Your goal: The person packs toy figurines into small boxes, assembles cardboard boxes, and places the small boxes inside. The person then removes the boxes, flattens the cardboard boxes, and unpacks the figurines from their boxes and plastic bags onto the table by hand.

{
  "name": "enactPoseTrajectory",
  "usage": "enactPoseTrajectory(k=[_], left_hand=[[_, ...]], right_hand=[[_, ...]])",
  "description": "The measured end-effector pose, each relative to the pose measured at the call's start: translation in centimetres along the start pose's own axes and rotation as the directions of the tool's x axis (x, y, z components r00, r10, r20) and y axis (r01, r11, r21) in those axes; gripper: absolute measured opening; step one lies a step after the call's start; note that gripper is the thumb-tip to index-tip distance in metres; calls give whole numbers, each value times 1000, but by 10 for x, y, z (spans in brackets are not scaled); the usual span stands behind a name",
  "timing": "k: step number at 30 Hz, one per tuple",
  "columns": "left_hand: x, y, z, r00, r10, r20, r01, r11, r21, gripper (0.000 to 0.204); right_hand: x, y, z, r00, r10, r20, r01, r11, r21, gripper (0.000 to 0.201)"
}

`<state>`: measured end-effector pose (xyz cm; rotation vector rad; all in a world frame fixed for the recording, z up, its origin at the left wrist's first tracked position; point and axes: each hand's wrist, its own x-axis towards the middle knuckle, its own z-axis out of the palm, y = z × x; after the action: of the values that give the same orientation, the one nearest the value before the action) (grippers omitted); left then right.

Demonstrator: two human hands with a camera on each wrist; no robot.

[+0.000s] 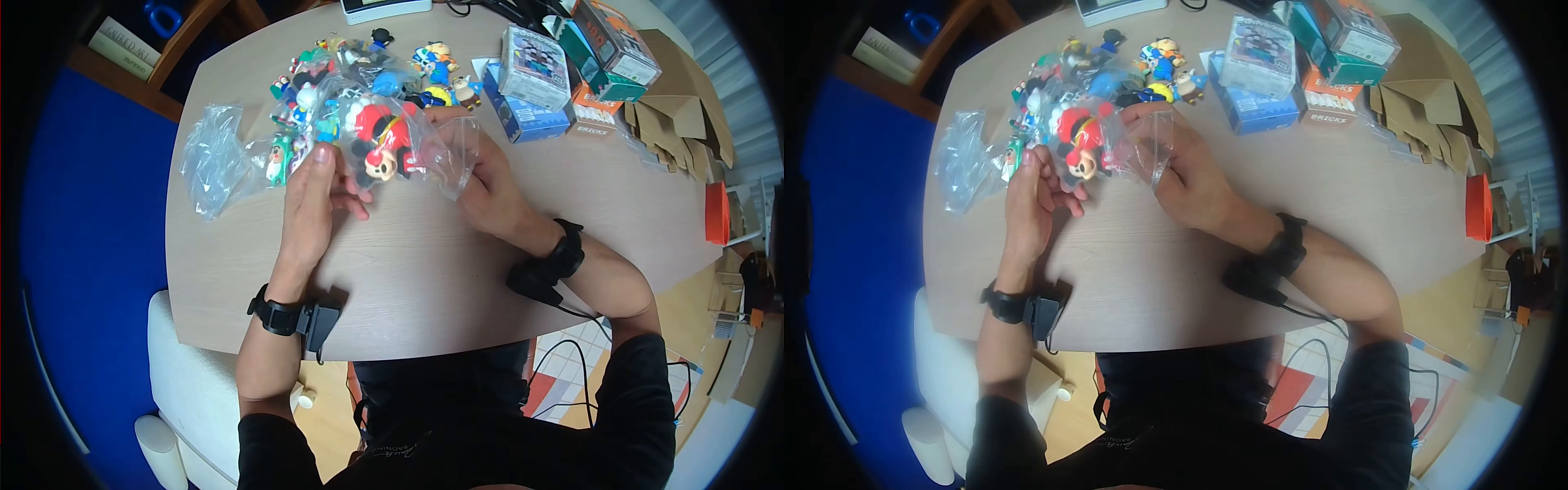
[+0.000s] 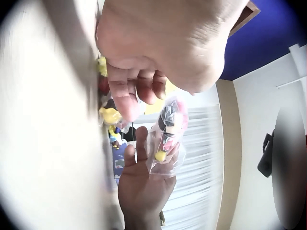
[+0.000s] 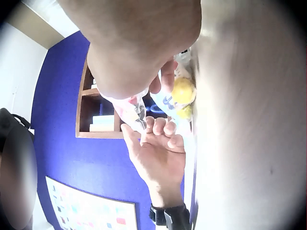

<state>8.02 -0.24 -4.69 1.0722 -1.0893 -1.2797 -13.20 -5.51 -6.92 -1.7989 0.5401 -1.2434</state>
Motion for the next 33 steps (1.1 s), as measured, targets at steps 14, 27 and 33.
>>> enactPoseTrajectory(k=[14, 27, 33], left_hand=[[-3, -5, -1, 966, 253, 57, -258, 961, 101, 18], [1, -8, -17, 975, 222, -29, -223, 948, -227, 13], [-1, 4, -4, 987, 147, -72, -161, 942, -295, 17]], right_hand=[[6, -3, -9, 994, 48, 100, -43, 998, -48, 20], [13, -9, -13, 986, -5, 166, 12, 999, -43, 9], [11, 5, -18, 978, -18, 208, 25, 999, -34, 9]])
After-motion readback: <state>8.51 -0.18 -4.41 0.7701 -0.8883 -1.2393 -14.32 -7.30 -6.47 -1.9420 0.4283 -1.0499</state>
